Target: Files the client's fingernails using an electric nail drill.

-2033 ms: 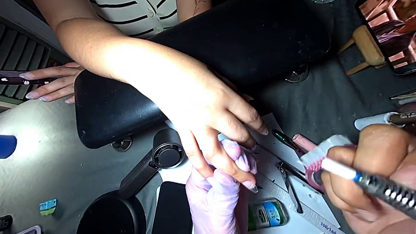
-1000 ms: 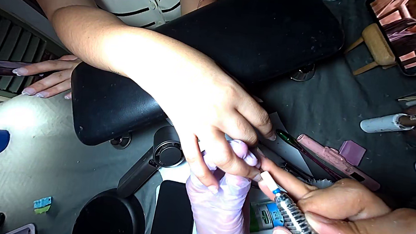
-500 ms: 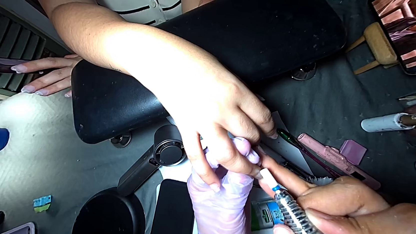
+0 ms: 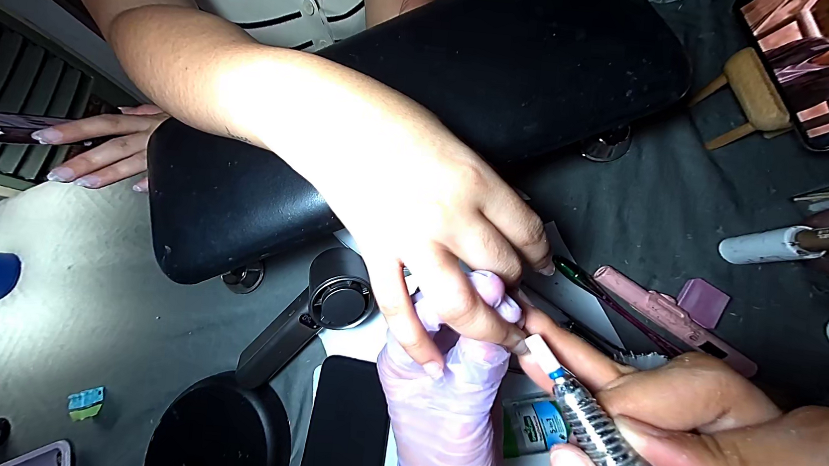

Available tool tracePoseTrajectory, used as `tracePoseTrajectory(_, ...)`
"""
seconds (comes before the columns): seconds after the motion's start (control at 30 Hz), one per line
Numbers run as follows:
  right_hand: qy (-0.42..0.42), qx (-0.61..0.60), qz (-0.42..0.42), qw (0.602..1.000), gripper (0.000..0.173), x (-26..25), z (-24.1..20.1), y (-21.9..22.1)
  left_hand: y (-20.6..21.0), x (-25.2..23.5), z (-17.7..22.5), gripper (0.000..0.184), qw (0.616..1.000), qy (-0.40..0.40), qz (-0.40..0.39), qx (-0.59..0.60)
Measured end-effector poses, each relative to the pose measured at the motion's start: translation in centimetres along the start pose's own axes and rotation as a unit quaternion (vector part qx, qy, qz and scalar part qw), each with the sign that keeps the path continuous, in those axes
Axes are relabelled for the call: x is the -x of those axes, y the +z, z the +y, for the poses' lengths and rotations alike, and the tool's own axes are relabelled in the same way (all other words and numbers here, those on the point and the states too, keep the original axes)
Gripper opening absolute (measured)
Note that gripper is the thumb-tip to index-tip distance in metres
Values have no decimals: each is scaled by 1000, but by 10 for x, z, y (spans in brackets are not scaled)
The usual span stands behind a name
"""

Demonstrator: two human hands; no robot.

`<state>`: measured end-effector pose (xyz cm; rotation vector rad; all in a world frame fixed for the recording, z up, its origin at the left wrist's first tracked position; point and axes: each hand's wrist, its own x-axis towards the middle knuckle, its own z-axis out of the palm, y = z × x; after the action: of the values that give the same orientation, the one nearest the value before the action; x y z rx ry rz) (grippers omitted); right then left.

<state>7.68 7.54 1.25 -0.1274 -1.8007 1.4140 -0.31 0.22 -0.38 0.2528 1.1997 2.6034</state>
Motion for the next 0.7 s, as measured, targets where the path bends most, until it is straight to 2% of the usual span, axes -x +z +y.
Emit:
tracePoseTrajectory(0.13,-2,0,0,1000,18,0,0,1,3,-1,1,11,1000,-8,7,20)
tracePoseTrajectory(0.33,0,-7,17,1000,22,0,-1,5,4,0,0,13,999,-16,26,9)
tracePoseTrajectory(0.43,7,-21,12,1000,21,1,-2,4,1,2,-2,19,999,-18,26,10)
tracePoseTrajectory(0.57,37,-39,41,998,15,-5,-1,-8,2,-1,-2,15,1000,-5,13,15)
tracePoseTrajectory(0.63,63,-89,53,993,14,-15,7,-25,2,-2,-3,14,1000,-1,5,30)
tracePoseTrajectory(0.7,91,-262,61,959,8,-35,4,-29,2,-2,-3,14,999,-3,-11,41)
